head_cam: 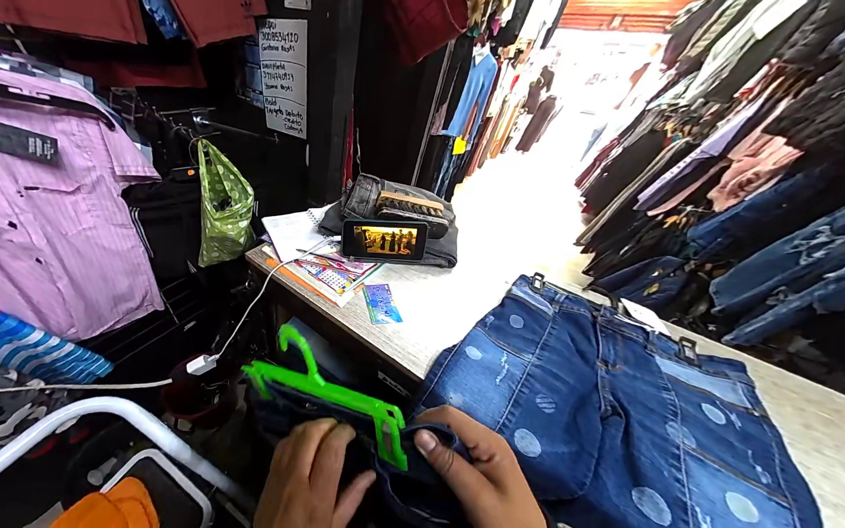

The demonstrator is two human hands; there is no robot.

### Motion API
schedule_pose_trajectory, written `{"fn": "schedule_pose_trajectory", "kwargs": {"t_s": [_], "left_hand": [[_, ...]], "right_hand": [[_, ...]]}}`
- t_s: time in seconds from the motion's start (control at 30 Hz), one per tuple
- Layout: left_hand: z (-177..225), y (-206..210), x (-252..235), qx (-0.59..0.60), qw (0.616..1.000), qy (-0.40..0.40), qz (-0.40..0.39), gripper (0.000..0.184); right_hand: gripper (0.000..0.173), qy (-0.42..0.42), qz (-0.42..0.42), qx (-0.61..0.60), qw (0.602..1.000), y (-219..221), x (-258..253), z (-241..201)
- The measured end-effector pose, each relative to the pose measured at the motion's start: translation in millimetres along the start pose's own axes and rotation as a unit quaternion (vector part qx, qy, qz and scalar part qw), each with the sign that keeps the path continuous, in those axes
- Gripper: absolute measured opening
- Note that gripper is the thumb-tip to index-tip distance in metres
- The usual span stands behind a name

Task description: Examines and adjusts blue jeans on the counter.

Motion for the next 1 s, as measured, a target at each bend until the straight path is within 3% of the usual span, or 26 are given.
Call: {"fn": "schedule_pose_trajectory", "kwargs": {"t_s": [0.13, 0.33, 0.47, 0.6, 0.73, 0.83, 1.0], "left_hand": [[-22, 19, -6, 0.025, 0.998, 0.01, 0.057, 0.034], [-20, 21, -21, 0.118, 0.988, 0.095, -0.012, 0.032], [-14, 30, -23, 0.112, 0.986, 0.121, -0.035, 0.027], [-6, 32, -24, 0.1, 0.984, 0.135, -0.056, 0.027], [3, 24, -25, 0.074, 0.983, 0.16, -0.058, 0.025], [8, 24, -22, 0.04, 0.979, 0.193, -0.057, 0.024], [20, 9, -20, 0.02, 0.981, 0.186, -0.058, 0.02]], "right_hand": [[0.019, 0.01, -0.009, -0.044, 0.999, -4, 0, 6], [0.018, 0.026, -0.019, -0.047, 0.998, -15, 16, 17], [0.015, 0.058, -0.08, 0.01, 0.995, -25, 22, 16], [0.044, 0.123, -0.122, 0.05, 0.984, -19, 13, 15], [0.033, 0.108, -0.081, 0.114, 0.984, -15, 3, 14], [0.036, 0.119, -0.089, 0.161, 0.976, -8, -2, 10], [0.032, 0.036, -0.082, 0.29, 0.953, 1, -3, -6]]}}
Point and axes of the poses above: each hand's wrist, its own x-axis away from the middle knuckle, its own y-axis out of the palm, z = x × y, the point moved 7 cm from there along -x, towards the middle knuckle, and after that the axes turned 11 degrees about -z, right-handed, at the moved point
